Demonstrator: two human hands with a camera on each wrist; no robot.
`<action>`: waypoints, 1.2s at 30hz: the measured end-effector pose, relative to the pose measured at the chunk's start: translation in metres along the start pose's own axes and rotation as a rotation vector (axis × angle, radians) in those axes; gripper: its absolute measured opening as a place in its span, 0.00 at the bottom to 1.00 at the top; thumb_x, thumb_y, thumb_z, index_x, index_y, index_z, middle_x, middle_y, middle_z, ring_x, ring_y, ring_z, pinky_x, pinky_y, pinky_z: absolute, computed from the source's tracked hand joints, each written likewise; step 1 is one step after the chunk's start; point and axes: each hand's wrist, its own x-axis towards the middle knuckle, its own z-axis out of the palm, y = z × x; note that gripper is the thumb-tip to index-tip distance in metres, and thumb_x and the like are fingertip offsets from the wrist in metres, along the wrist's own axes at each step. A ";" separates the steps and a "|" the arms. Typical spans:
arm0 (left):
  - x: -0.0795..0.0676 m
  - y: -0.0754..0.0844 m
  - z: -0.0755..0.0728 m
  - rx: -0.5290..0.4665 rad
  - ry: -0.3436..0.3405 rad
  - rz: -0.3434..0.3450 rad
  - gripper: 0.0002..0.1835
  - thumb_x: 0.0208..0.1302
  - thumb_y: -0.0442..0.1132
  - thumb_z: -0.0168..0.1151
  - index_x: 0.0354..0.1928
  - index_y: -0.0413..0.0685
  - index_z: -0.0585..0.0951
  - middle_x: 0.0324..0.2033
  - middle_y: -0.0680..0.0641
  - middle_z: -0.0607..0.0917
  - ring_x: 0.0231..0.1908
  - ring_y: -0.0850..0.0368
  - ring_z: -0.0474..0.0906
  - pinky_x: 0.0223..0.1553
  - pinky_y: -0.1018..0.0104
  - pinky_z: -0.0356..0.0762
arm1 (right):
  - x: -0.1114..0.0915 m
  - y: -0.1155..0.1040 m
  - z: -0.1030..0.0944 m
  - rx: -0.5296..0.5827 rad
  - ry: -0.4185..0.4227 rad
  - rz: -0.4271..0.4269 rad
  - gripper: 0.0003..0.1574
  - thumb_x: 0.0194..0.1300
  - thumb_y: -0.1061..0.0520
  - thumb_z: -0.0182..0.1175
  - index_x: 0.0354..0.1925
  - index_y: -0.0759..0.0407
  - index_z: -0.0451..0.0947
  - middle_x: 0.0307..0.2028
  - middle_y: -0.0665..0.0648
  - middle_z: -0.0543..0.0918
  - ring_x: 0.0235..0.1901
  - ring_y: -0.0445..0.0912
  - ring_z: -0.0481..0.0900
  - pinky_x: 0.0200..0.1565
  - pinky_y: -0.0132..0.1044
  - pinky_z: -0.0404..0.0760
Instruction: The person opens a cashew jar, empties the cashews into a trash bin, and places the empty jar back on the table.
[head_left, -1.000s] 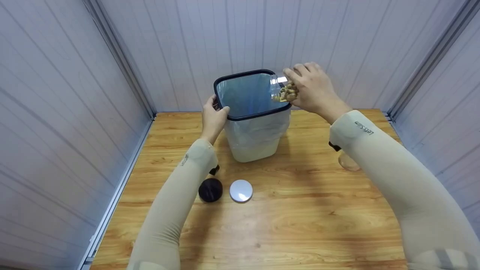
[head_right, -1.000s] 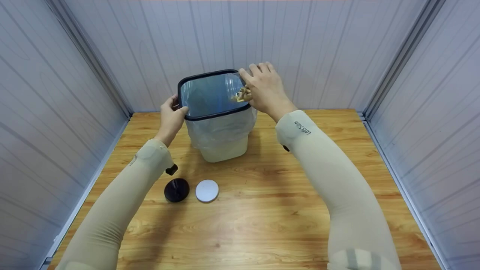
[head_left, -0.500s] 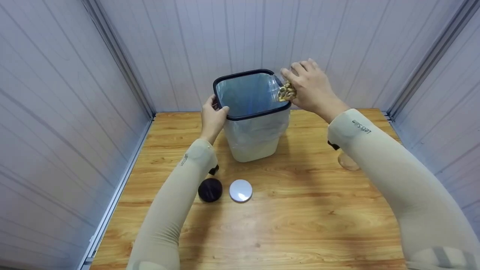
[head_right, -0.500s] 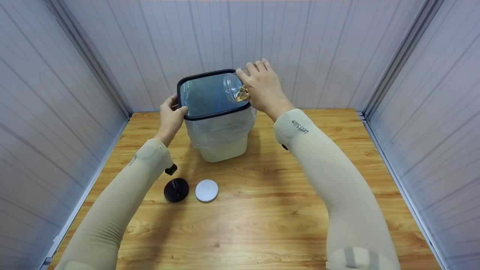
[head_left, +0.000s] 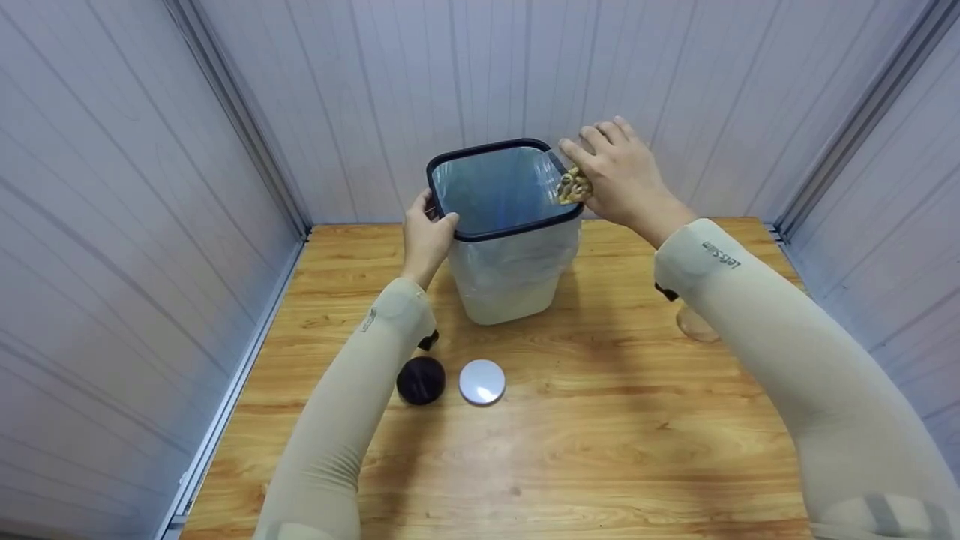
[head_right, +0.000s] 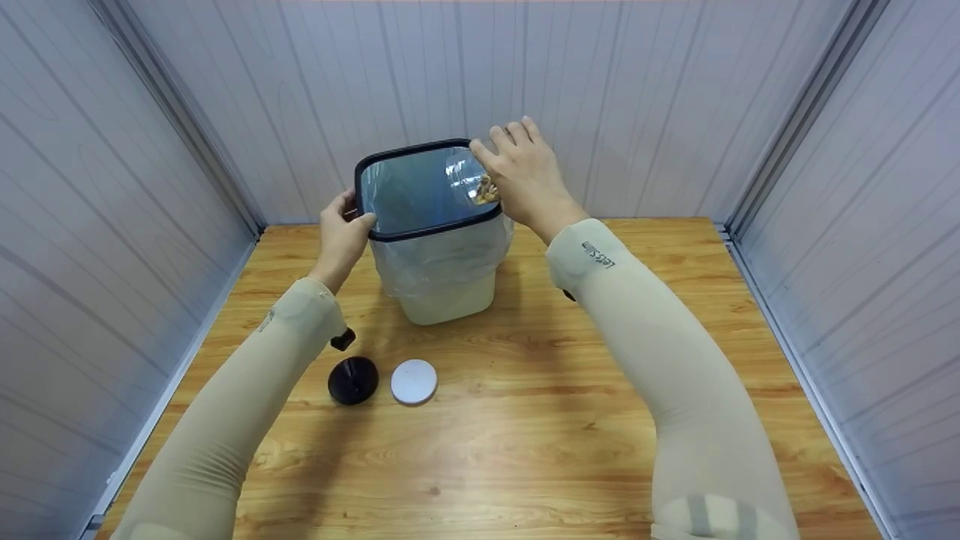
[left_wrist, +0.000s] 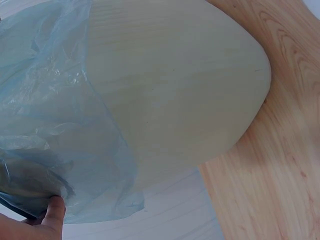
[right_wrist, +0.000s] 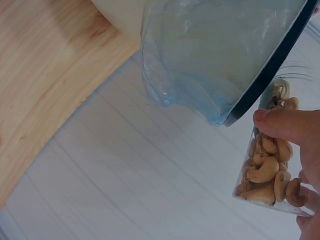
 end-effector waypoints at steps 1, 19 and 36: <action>0.000 0.000 0.000 0.001 -0.001 0.000 0.39 0.70 0.30 0.59 0.82 0.33 0.63 0.75 0.32 0.75 0.75 0.42 0.74 0.76 0.56 0.74 | 0.000 0.000 0.000 0.002 0.003 -0.003 0.47 0.60 0.60 0.74 0.76 0.58 0.71 0.68 0.73 0.76 0.69 0.70 0.72 0.79 0.67 0.63; -0.002 0.000 0.000 0.003 0.002 0.002 0.39 0.70 0.31 0.60 0.82 0.33 0.63 0.75 0.32 0.75 0.74 0.40 0.74 0.75 0.55 0.75 | 0.000 0.001 -0.001 -0.025 -0.019 -0.019 0.45 0.61 0.64 0.69 0.76 0.58 0.71 0.69 0.73 0.76 0.71 0.69 0.71 0.80 0.65 0.63; -0.001 0.000 0.000 0.006 -0.010 -0.002 0.40 0.70 0.31 0.59 0.83 0.34 0.62 0.75 0.33 0.74 0.75 0.41 0.73 0.76 0.55 0.74 | 0.002 0.001 -0.005 -0.030 -0.044 0.000 0.50 0.59 0.61 0.75 0.77 0.56 0.69 0.71 0.72 0.74 0.72 0.69 0.70 0.80 0.65 0.62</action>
